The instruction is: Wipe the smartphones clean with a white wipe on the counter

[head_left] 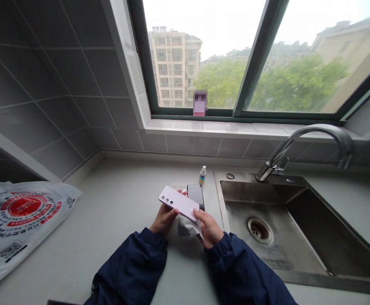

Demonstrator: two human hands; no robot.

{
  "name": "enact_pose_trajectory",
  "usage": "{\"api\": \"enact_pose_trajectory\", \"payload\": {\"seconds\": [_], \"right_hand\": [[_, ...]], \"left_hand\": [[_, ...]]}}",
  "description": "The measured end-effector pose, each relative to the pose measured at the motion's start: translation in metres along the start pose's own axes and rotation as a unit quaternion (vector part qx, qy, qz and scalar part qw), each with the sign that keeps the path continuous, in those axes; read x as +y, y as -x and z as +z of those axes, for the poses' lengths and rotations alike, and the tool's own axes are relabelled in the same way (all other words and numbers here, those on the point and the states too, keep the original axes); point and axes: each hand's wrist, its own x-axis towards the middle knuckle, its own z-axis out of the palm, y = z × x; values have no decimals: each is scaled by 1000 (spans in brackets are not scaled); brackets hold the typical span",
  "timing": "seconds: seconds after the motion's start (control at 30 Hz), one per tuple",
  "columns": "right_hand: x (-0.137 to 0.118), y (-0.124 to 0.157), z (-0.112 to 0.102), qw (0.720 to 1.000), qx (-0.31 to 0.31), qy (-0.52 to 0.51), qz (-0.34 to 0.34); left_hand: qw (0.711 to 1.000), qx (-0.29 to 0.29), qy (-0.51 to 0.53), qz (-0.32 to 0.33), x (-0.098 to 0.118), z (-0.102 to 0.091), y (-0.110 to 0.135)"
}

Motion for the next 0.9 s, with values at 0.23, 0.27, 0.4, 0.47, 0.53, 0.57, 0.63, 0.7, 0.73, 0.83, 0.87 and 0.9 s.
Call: {"api": "enact_pose_trajectory", "payload": {"seconds": [0.23,0.27,0.4,0.47,0.53,0.57,0.63,0.7,0.73,0.83,0.87,0.9], "right_hand": [[-3,0,-1,999,48,25,7],[-4,-2,-4,998,63,25,0],[-13,-9,-17,992,112,12,-50],[-19,-11,-20,986,139,4,-87],[-24,-12,-20,977,162,3,-135],[-25,-11,-19,972,170,7,-161],[-24,-8,-14,962,173,30,-211],[-18,-3,-9,951,156,97,-250],[-14,0,-7,942,133,150,-270],[0,12,0,875,0,359,-326],[4,15,1,842,-49,415,-341],[7,18,2,810,-90,459,-353]], "left_hand": [[993,77,94,-9,4,-6,-2],[990,92,109,-17,5,-8,-3],[976,136,163,-50,12,-12,-5],[974,133,172,-65,13,-11,-4],[976,114,163,-84,12,-6,-2],[978,102,155,-95,11,-3,-1],[980,84,138,-116,8,3,1],[979,80,126,-136,5,7,2],[979,83,122,-142,3,9,2],[978,98,127,-131,1,10,2],[978,103,130,-125,1,9,2],[978,110,132,-120,1,8,2]]}}
